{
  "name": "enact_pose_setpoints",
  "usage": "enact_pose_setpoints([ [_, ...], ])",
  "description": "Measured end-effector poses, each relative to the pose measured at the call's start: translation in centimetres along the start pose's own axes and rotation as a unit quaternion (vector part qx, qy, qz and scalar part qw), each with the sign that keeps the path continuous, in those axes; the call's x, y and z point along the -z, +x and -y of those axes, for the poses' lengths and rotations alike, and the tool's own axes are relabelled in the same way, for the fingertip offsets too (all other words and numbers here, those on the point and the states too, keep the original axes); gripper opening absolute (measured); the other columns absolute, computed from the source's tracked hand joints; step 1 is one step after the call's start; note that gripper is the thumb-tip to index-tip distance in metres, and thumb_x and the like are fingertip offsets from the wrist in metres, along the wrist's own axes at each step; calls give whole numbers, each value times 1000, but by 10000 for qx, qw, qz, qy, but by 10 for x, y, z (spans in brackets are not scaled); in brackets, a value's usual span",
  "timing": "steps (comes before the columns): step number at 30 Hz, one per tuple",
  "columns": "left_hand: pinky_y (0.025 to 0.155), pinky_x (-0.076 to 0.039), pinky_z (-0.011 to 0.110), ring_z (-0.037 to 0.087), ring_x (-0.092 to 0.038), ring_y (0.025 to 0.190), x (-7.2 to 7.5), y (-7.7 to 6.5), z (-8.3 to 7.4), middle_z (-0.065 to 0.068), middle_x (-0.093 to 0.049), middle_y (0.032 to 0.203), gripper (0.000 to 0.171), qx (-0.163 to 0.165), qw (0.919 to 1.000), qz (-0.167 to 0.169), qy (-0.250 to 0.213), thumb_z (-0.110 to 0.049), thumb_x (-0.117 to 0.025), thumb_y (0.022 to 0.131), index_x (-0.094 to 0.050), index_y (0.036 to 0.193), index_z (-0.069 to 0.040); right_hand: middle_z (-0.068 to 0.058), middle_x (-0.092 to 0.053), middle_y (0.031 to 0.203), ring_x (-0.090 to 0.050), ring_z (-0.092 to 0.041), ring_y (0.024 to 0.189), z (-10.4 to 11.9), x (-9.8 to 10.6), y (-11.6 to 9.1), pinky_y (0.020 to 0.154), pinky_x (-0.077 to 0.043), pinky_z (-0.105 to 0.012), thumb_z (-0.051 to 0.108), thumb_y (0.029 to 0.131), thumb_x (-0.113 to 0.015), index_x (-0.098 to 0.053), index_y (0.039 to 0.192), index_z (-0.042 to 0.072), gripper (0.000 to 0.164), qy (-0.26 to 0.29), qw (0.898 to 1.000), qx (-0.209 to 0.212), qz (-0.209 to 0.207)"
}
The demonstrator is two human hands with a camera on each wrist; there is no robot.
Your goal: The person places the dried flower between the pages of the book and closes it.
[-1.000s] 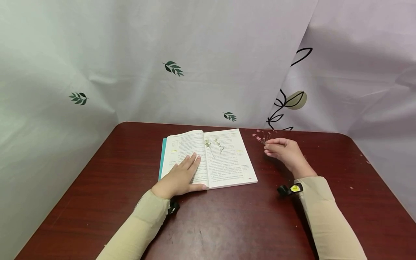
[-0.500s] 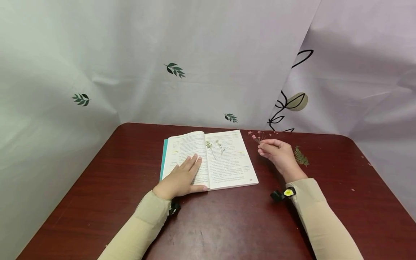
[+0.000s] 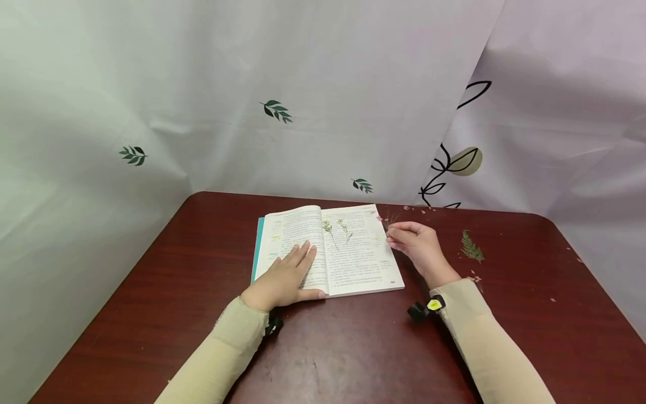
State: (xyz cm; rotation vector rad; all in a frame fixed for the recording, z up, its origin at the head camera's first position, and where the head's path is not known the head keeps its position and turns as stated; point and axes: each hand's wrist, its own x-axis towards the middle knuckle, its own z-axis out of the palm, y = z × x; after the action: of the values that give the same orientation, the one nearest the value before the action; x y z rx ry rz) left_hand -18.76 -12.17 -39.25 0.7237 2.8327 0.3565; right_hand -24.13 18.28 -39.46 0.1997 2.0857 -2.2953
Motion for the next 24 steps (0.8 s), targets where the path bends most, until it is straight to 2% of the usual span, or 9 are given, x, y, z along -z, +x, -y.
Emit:
enact_pose_setpoints([
  [12,106,-22,58,30,-9,142,-1,1,1,10,-8,157,101,-9,10000,19,-1,-70,-53,79,-16,151,-10,-10,-66,92,-67,-13,76,-9,-26,16,70,-54,-24,12,86,-69,-63,109,-4,29,-569,9977,-358,-84],
  [18,106,-22,57,30,-9,143,-1,1,1,9,-8,157,101,-7,10000,15,12,-70,-53,79,-15,151,-10,-14,-63,100,-66,-14,79,-10,-33,24,72,-53,-23,16,87,-68,-64,107,-1,27,-878,9947,-504,-204],
  [24,106,-22,57,30,-10,142,0,0,1,9,-8,157,102,10,10000,21,-7,-70,-54,79,-15,151,-10,-15,-64,98,-64,-13,78,-10,-37,33,70,-54,-22,17,87,-68,-65,103,1,23,-1178,9910,-550,-315],
])
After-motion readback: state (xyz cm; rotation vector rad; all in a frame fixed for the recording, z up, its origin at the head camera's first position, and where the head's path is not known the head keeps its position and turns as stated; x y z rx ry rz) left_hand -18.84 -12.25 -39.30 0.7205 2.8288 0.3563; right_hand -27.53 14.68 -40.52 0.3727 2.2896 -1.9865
